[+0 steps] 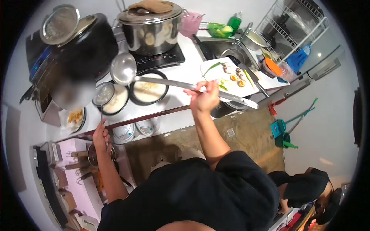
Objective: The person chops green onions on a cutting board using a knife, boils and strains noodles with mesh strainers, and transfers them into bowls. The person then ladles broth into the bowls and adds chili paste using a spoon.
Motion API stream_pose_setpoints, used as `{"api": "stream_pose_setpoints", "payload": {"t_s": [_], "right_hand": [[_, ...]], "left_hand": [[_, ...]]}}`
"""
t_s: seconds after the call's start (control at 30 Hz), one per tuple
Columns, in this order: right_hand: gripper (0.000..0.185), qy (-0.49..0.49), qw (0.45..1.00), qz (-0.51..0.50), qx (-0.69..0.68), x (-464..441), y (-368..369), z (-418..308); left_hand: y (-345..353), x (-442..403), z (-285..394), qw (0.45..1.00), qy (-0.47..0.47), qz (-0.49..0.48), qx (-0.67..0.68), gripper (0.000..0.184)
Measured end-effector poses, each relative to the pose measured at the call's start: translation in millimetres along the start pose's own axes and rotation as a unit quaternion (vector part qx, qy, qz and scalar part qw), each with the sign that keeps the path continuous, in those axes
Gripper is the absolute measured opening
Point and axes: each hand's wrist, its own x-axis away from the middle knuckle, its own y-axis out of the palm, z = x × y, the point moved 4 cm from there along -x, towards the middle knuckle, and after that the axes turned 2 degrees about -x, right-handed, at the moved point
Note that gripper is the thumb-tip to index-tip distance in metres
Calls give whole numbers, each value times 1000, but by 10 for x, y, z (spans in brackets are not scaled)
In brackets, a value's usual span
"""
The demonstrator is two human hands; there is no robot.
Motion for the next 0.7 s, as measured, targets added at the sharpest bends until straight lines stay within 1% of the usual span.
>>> {"api": "stream_pose_setpoints", "payload": {"t_s": [0.03, 0.1, 0.13, 0.2, 0.23, 0.27, 0.33, 0.37, 0.4, 0.47, 0.57, 0.6, 0.63, 0.67, 0.7], "right_hand": [[36, -3, 1000, 14, 7, -58, -188, -154], [36, -13, 998, 54, 15, -139, -511, -543], [36, -22, 997, 77, 13, -160, -632, -760], [37, -56, 995, 75, 21, -258, -987, -1177], [38, -76, 993, 91, 23, -293, -1169, -1384], [38, -95, 989, 106, 27, -323, -1345, -1576], [39, -136, 984, 109, 27, -385, -1635, -1937], [41, -152, 980, 115, 53, -429, -1766, -2112], [41, -169, 977, 122, 39, -506, -1912, -2270], [42, -203, 969, 127, 60, -672, -2232, -2592], [40, -218, 963, 132, 90, -877, -2657, -3081], [40, -221, 957, 159, 96, -907, -2737, -3228], [39, -232, 955, 150, 107, -941, -2886, -3379], [32, -255, 951, 137, 111, -971, -3029, -3490], [24, -267, 942, 162, 126, -975, -3122, -3583]], "left_hand": [[66, 2, -4, 1000, -5, -7, -1, 38], [254, 83, 132, 998, 33, -43, 40, 38], [395, 117, 181, 998, 32, -48, 37, 38], [828, 224, 248, 994, 25, -104, 30, 39], [1085, 257, 245, 992, 15, -129, 4, 38], [1364, 262, 203, 991, 15, -133, 1, 38], [2054, 264, 83, 974, 23, -216, -62, 36], [2422, 228, 24, 956, 58, -267, -105, 34], [2823, 164, -46, 933, 95, -316, -145, 33], [3653, -48, -239, 899, 120, -355, -226, 32], [4955, -480, -517, 822, 192, -442, -304, 34], [5380, -596, -618, 806, 195, -456, -324, 33], [5772, -819, -809, 788, 190, -453, -372, 32], [6120, -1013, -1030, 776, 180, -478, -371, 32], [6410, -1055, -1151, 746, 168, -465, -445, 32]]}}
